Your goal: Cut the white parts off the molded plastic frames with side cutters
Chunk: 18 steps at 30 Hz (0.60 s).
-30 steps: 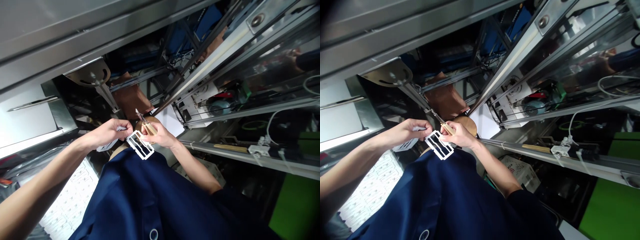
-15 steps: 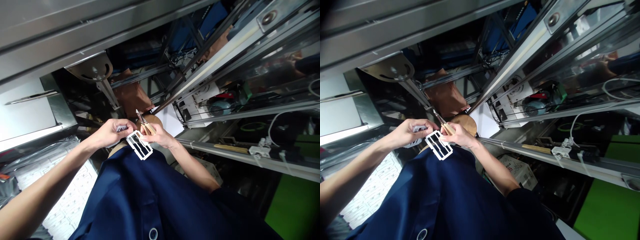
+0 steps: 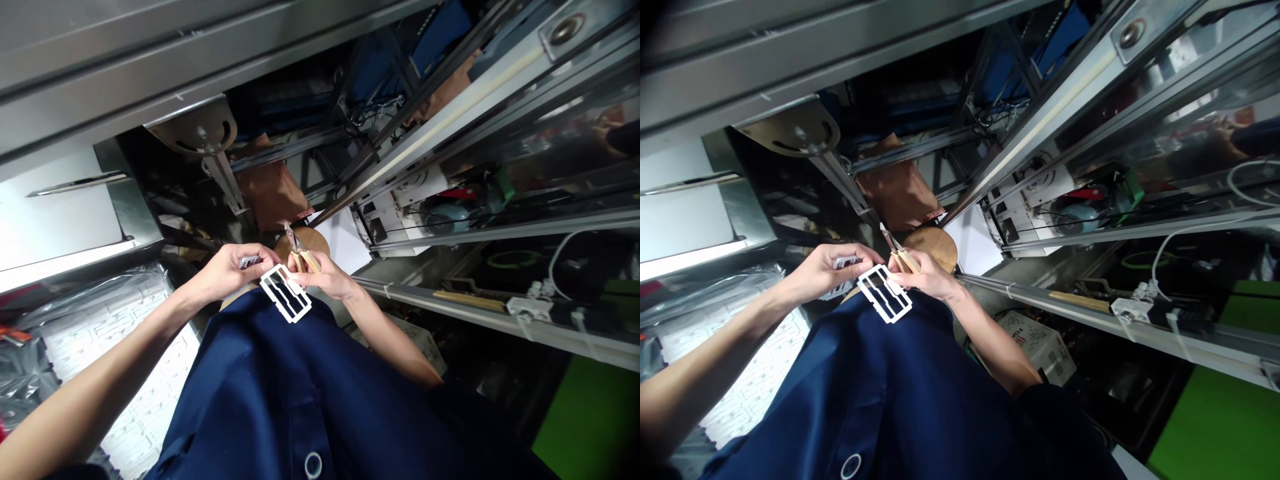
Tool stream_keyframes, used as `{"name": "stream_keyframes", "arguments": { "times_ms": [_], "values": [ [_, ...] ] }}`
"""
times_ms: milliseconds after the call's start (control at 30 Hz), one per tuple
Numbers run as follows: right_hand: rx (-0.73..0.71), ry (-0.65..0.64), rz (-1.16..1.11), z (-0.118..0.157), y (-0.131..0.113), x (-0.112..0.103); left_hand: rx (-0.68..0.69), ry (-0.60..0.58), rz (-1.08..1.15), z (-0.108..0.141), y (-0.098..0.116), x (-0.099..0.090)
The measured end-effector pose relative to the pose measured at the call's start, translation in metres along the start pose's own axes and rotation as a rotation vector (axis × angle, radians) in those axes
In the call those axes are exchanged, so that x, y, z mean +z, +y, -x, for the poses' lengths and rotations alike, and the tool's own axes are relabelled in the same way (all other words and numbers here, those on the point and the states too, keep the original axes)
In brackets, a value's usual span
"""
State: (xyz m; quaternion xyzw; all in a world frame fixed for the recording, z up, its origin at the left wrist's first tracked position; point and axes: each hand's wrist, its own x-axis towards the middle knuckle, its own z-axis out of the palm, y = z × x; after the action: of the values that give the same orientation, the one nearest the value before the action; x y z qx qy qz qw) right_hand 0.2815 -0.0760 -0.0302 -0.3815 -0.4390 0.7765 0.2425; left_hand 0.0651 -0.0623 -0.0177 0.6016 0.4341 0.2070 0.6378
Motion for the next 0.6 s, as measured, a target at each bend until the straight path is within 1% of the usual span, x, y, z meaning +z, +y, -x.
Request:
{"name": "stream_keyframes", "arguments": {
  "times_ms": [67,167,400,467,500,600],
  "values": [
    [-0.004,0.009,0.027,0.001,0.002,0.001,0.004,0.019,0.002,0.003,0.000,0.001],
    [-0.012,0.012,0.057,0.002,0.003,0.003,0.009,0.016,0.049,0.007,0.000,0.002],
    [-0.085,-0.025,0.095,0.001,0.009,0.010,0.056,-0.068,0.174,0.012,0.001,0.003],
    [-0.093,-0.017,0.198,0.005,0.007,0.010,0.062,-0.099,0.161,0.015,0.003,0.006],
    [-0.086,-0.007,0.290,0.010,0.004,0.010,0.068,-0.111,0.133,0.016,0.005,0.008],
    [-0.010,0.051,0.671,0.028,-0.015,0.006,0.096,-0.101,-0.027,0.020,0.010,0.011]
  ]
}}
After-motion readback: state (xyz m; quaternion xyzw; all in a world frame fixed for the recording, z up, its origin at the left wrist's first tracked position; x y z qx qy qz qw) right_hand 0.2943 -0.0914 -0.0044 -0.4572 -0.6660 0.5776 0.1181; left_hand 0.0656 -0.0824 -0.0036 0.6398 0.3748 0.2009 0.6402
